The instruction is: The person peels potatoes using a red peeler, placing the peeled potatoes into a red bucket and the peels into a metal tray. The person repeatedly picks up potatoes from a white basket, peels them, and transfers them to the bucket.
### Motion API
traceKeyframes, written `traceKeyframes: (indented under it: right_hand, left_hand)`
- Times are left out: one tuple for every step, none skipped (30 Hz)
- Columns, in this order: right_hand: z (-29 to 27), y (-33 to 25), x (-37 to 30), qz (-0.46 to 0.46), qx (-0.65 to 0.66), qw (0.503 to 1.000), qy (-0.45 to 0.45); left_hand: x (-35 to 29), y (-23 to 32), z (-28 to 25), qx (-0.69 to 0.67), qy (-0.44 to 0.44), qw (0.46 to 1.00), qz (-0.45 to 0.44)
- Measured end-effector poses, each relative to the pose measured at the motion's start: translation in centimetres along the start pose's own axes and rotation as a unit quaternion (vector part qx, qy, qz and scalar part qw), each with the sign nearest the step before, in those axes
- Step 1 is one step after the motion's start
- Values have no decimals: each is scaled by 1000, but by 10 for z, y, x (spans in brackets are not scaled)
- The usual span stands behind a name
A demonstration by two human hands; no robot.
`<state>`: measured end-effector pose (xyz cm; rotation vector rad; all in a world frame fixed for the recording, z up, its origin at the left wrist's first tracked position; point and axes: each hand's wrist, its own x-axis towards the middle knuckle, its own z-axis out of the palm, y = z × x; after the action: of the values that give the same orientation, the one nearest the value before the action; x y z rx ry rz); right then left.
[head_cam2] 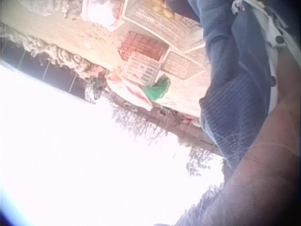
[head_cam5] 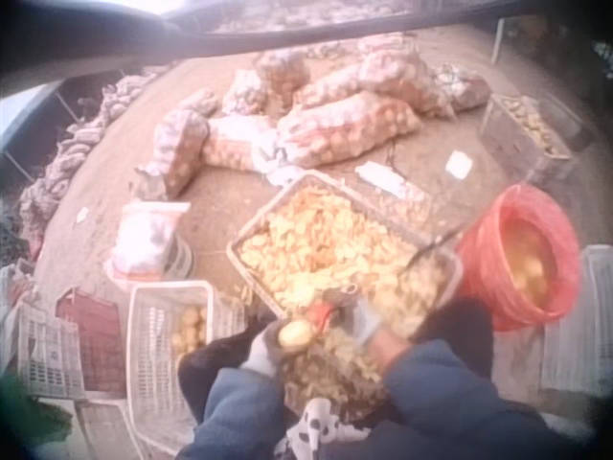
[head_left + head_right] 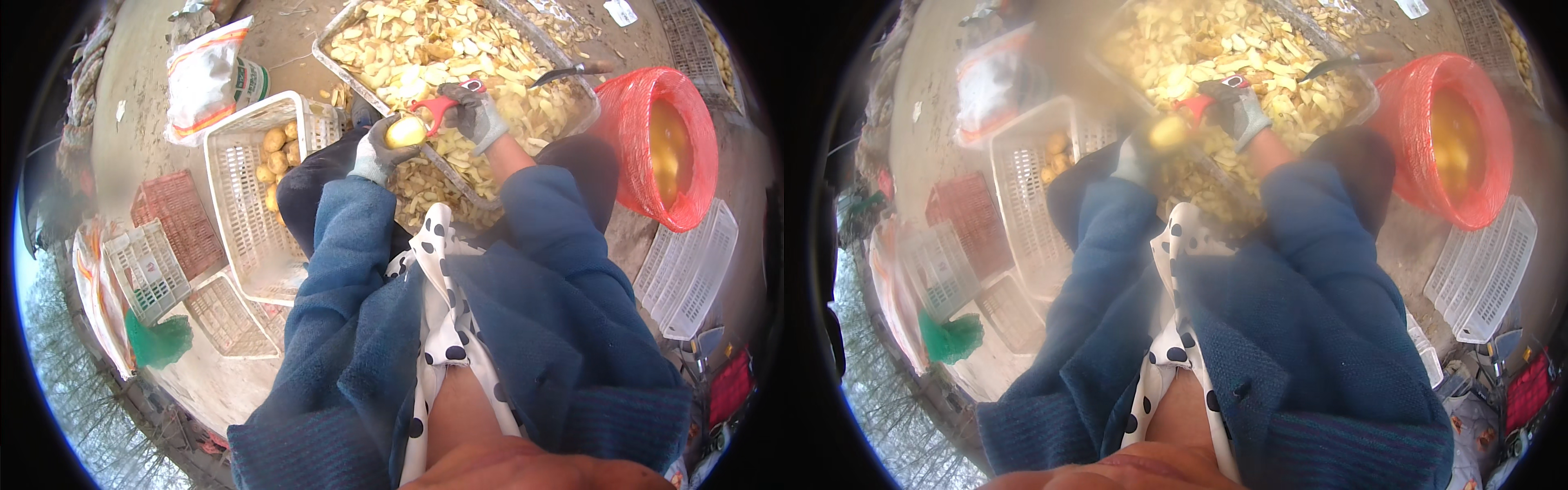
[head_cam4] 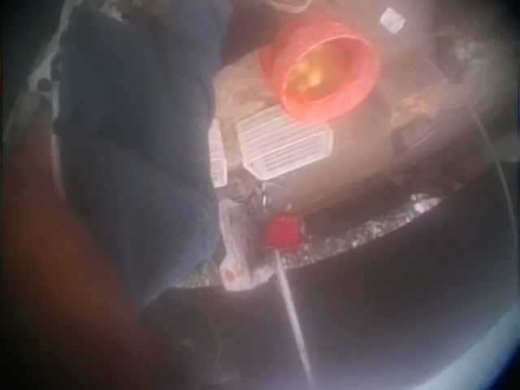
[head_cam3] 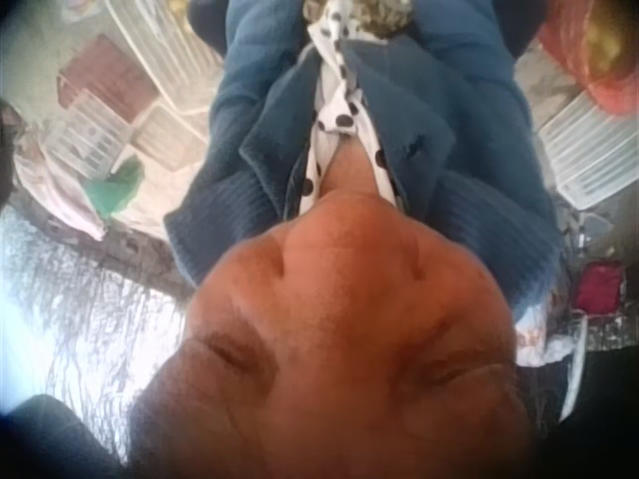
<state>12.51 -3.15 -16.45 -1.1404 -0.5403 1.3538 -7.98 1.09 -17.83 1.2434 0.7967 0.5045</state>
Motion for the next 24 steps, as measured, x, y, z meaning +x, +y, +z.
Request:
traceKeyframes:
  right_hand:
    - [-4, -2, 0, 71, -11, 996, 46]
    - [-6, -2, 2, 141, -22, 985, 93]
    - [-5, -1, 5, 111, -1, 990, 84]
    - [-4, -5, 3, 83, 17, 993, 79]
    - [-3, -8, 1, 54, 35, 995, 74]
    - [-1, -12, 0, 26, 53, 996, 69]
    - [3, -19, -2, 61, 113, 990, 64]
    - [8, -18, -5, 59, 125, 989, 53]
    - [15, -17, -6, 57, 138, 988, 40]
    - [15, -14, -6, 52, 150, 987, 35]
    - [13, -11, 0, 92, 239, 964, 74]
    - [7, -7, 0, 101, 251, 961, 53]
    - [3, -9, -1, 110, 262, 958, 31]
    - [2, -13, -2, 118, 273, 955, 8]
    - [9, -19, -7, 93, 228, 969, 21]
    - [22, -27, -14, 69, 183, 980, 34]
    - [31, -33, -18, 42, 136, 989, 42]
    - [19, -20, -10, 90, 153, 983, 58]
    - [-8, 3, 4, 133, 171, 973, 83]
    - [-12, 8, 6, 136, 146, 975, 101]
    - [-13, 12, 7, 141, 121, 976, 116]
    - [-12, 14, 7, 88, 53, 989, 109]
    - [-8, 18, 7, 36, -14, 994, 101]
    - [-9, 19, 7, 26, -28, 995, 90]
  left_hand:
    - [-2, 1, -1, 15, 12, 1000, 0]
    - [-5, 0, -2, 30, 23, 999, 0]
    - [-6, 1, -3, 45, 33, 998, 0]
    - [-7, 5, -1, 44, 30, 998, -12]
    - [-8, 11, 0, 43, 27, 998, -24]
    - [-8, 15, 1, 42, 24, 998, -37]
    - [-8, -6, -4, 60, 49, 997, -20]
    - [0, -37, -22, 12, 10, 997, -73]
    - [10, -69, -48, -36, -27, 991, -125]
    - [13, -72, -49, -51, -29, 989, -137]
    - [13, -55, -41, -65, -31, 986, -149]
    - [6, -42, -27, -45, 10, 992, -121]
    - [-2, -11, -10, -24, 51, 994, -91]
    - [-8, 14, 0, -33, 73, 991, -110]
    - [-14, 35, 10, -43, 97, 986, -131]
    - [-18, 44, 15, -53, 121, 980, -151]
    - [-14, 22, 7, -83, 124, 980, -129]
    - [-10, -2, 0, -113, 125, 980, -109]
    - [-13, 11, 4, -119, 111, 977, -137]
    - [-17, 24, 5, -121, 102, 974, -163]
    - [-18, 37, 7, -104, 105, 976, -159]
    - [-21, 45, 13, -92, 109, 977, -159]
    - [-23, 48, 17, -81, 113, 977, -159]
    - [-19, 36, 14, -113, 94, 977, -153]
